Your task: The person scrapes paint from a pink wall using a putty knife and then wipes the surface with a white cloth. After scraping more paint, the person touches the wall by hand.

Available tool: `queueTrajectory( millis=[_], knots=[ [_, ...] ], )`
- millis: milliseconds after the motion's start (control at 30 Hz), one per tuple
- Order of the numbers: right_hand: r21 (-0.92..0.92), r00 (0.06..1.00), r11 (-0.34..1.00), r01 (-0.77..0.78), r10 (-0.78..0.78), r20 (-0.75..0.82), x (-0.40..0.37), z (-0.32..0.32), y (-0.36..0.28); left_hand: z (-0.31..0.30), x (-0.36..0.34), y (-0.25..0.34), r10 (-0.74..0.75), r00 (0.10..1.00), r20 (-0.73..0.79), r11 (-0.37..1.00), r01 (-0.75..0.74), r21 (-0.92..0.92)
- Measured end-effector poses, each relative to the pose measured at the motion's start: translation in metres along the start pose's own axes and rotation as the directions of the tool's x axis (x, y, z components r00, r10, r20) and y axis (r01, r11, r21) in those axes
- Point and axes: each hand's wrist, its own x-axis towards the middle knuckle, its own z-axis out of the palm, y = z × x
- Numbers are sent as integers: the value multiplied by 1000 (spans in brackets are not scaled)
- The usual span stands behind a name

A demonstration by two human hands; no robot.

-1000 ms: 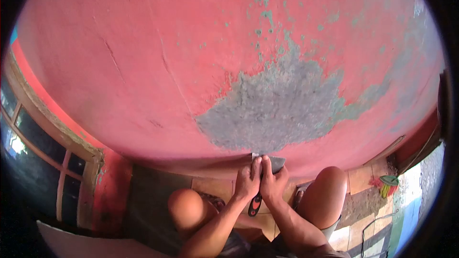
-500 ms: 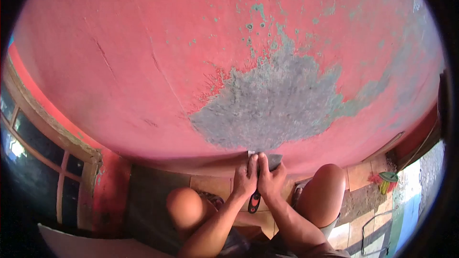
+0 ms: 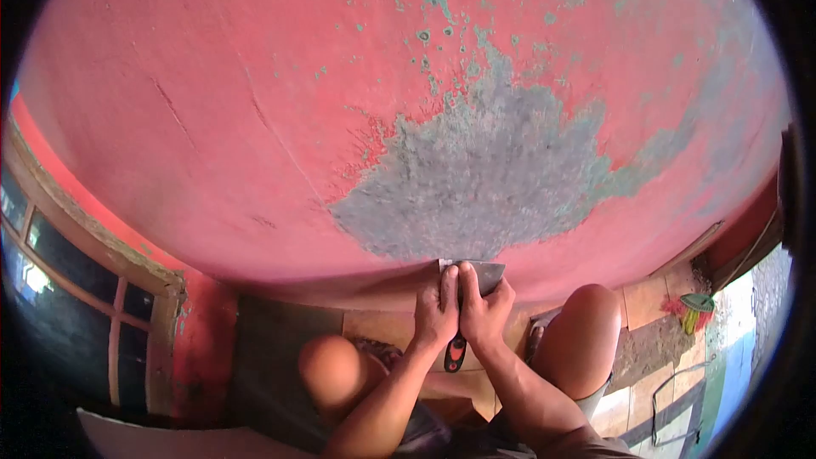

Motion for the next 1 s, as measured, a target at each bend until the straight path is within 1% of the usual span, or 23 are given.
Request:
queueTrajectory(
  millis=[33, 67, 167, 200, 267, 333, 367, 400, 433, 500, 533, 600, 633, 667, 700, 767, 867, 967, 1000],
  knots=[
    [-25, 1000, 1000, 12, -12, -1, 2, 1, 1, 3, 2, -13, 8, 1000, -11, 1000, -8, 9],
    [-18, 999, 999, 31, -32, -20, -1, 3, 7, 6, 2, -28, 57, 997, -44, 997, -54, 61],
    [73, 1000, 997, -10, 10, -3, -1, 4, -9, -2, 1, 8, -41, 999, 9, 999, 42, -15],
    [54, 1000, 999, 3, -3, -1, 2, 4, -9, -3, 4, 21, 41, 999, 2, 999, -41, -26],
    [7, 1000, 1000, 13, -13, 7, 2, 1, -10, -1, 3, 4, 10, 1000, 5, 1000, -10, 11],
    [-32, 1000, 999, 7, -7, 8, -2, 0, 6, 1, 1, -11, -39, 999, -2, 997, 39, 59],
    [-47, 1000, 999, 9, -9, 8, -3, 0, 11, 1, 0, -12, -39, 999, 1, 999, 39, 34],
    [39, 1000, 999, -22, 22, 21, -2, 1, 6, 0, 0, -8, -39, 999, 7, 999, 39, 12],
    [28, 1000, 1000, -11, 11, 18, 0, 2, -1, -1, 2, -4, -38, 999, 16, 999, 38, -9],
    [-4, 1000, 1000, -1, 1, 13, 0, 1, -17, 2, 6, 6, 14, 1000, -22, 1000, -14, -19],
    [-13, 1000, 1000, 1, 0, 10, -2, 0, -11, 2, 2, 7, 26, 999, -43, 999, -27, -23],
    [-29, 1000, 999, 23, -22, 17, -2, 0, 3, 1, -2, -3, -58, 998, -11, 998, 58, 28],
    [-3, 1000, 1000, 17, -17, 23, -3, 0, 2, 0, -2, -5, -90, 996, 3, 994, 90, 55],
    [24, 1000, 1000, 13, -14, 26, -3, 0, 0, -2, -2, -5, -130, 990, 49, 991, 128, 41],
    [52, 1000, 999, 7, -8, 24, -2, 2, -1, -2, 1, -2, -109, 993, 45, 994, 109, 19],
    [9, 1000, 1000, 26, -26, 18, 2, 2, -4, -2, 1, -2, -89, 995, 42, 996, 90, -22],
    [-32, 1000, 999, 31, -30, 8, -3, 0, 4, 2, -1, -16, -7, 1000, 15, 1000, 6, 15],
    [-22, 999, 999, 47, -46, 21, 1, 1, -2, 1, 1, -7, -21, 1000, 24, 995, 23, -92],
    [-21, 999, 999, 40, -39, 29, 1, 0, -3, 1, 3, -10, -58, 998, 39, 997, 60, -56]
  ],
)
